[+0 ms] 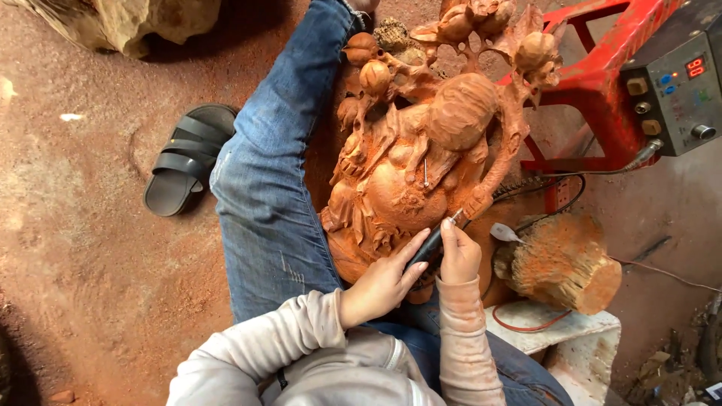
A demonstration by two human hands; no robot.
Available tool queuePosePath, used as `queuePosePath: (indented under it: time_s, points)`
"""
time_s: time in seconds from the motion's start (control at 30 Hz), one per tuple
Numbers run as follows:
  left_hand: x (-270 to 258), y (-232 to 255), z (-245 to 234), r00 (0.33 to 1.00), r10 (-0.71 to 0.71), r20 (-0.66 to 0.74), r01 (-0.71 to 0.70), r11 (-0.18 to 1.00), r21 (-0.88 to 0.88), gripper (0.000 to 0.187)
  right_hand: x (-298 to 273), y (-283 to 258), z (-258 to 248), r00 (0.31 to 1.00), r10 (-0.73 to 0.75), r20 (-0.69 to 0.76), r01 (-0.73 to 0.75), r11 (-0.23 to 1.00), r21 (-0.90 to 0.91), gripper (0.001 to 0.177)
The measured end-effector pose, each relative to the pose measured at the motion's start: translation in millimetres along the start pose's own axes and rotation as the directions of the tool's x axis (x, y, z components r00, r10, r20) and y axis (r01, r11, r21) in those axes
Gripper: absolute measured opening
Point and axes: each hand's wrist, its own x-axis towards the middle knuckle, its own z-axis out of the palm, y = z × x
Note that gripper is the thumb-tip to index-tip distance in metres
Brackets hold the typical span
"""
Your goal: Using a power rotary tool to carve fine details into a wooden sculpture of a deity.
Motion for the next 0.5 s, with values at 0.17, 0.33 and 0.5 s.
queuePosePath:
  time_s: [0.17,0.33,0.5]
  points:
    - [1.5,1.6,-0.9,1.0,-0.017,-0.002,0.017,1.0,0.021,0.058,4.4,9.7,1.2,1.0,0.014,-0.007,-0.014,1.0,0.02,0.047]
    - [-0.3,2.1,-1.2,1.0,0.011,0.0,-0.011,0.998,0.07,0.058,-1.3,3.8,1.8,1.0,0.009,-0.027,-0.006,0.993,0.116,0.043]
    - [-3.3,6.0,-1.7,1.0,0.028,0.001,-0.028,0.991,0.128,0.058,-1.3,24.2,4.3,0.998,0.01,-0.056,0.006,0.96,0.28,0.039]
